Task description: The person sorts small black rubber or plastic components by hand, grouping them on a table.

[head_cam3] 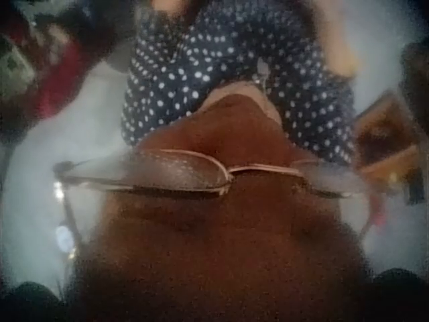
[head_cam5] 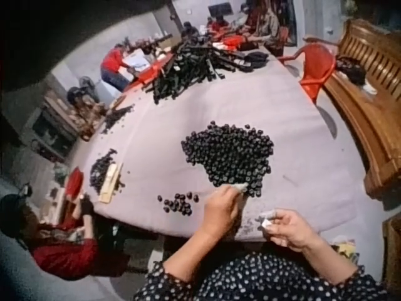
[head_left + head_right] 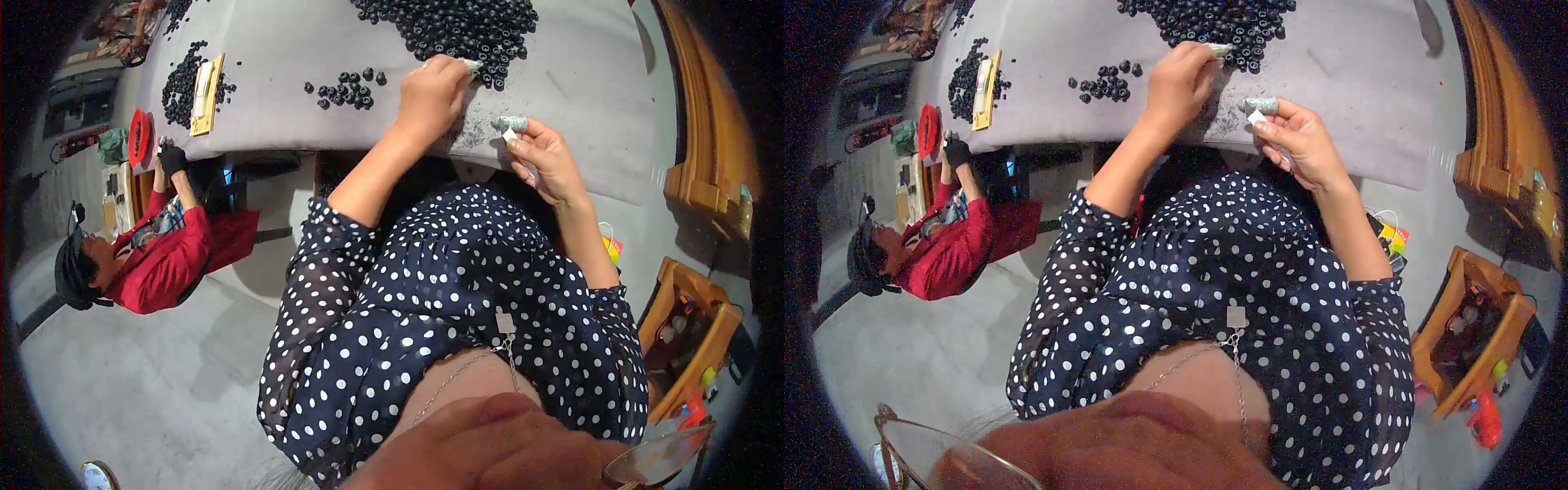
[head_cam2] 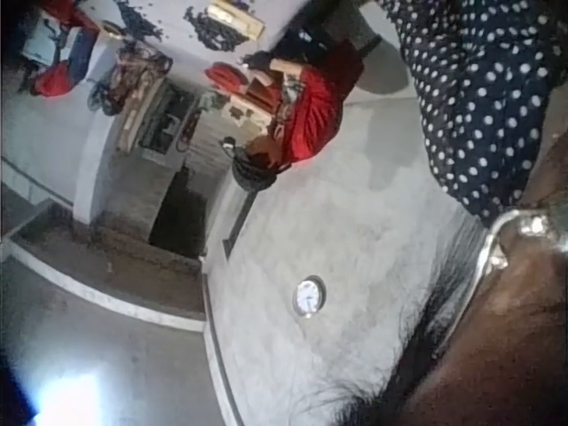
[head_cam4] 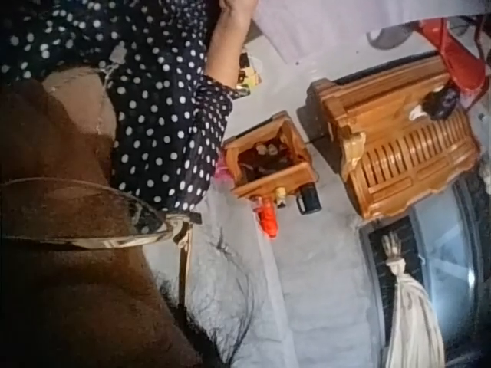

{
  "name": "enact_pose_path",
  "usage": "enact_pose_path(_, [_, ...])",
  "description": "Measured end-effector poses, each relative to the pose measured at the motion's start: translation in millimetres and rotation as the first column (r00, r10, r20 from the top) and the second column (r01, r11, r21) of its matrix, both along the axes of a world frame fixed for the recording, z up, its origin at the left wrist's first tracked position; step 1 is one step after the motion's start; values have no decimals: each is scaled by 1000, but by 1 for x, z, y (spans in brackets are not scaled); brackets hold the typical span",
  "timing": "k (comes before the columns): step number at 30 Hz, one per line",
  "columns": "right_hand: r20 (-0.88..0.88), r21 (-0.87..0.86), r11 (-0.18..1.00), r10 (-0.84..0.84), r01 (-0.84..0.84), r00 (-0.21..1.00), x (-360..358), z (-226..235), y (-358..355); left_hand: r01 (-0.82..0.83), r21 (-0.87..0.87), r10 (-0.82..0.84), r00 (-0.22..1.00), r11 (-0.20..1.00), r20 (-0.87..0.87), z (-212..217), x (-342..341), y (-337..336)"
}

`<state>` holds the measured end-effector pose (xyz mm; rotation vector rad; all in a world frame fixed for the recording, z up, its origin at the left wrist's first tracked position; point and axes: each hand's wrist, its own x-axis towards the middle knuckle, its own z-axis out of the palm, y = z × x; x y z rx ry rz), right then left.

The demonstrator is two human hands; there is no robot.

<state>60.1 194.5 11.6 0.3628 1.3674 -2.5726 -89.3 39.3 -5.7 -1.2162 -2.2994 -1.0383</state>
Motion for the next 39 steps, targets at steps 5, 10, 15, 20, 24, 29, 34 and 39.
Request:
enact_pose_path(5, [-17,-9,1000,-8,8,1000,3,-3,2,-13,-173,28,996,985,85,-3,-4,17])
enact_pose_path(10, [-23,-8,1000,2,-2,1000,4,-7,3,79,-151,-65,993,985,96,-6,5,12])
enact_pose_path(15, [-59,7,1000,13,-12,998,0,-7,2,74,-100,-67,995,992,72,-5,8,4])
enact_pose_path(20, [-67,-1,1000,18,-18,998,-4,3,-5,-180,421,-409,104,889,907,21,36,-26])
enact_pose_path(24, [-55,-7,996,90,-91,994,-11,9,-17,-335,523,-600,-192,784,776,22,50,-43])
enact_pose_path(29, [-93,-56,977,199,-205,976,-16,5,-27,-358,598,-693,-266,717,671,10,56,-53])
enact_pose_path(34, [-68,-20,970,241,-243,968,-14,5,-27,-373,612,-717,-332,697,613,9,58,-52])
enact_pose_path(39, [-56,-19,971,237,-238,970,-12,2,-24,-366,598,-699,-317,713,641,8,61,-49])
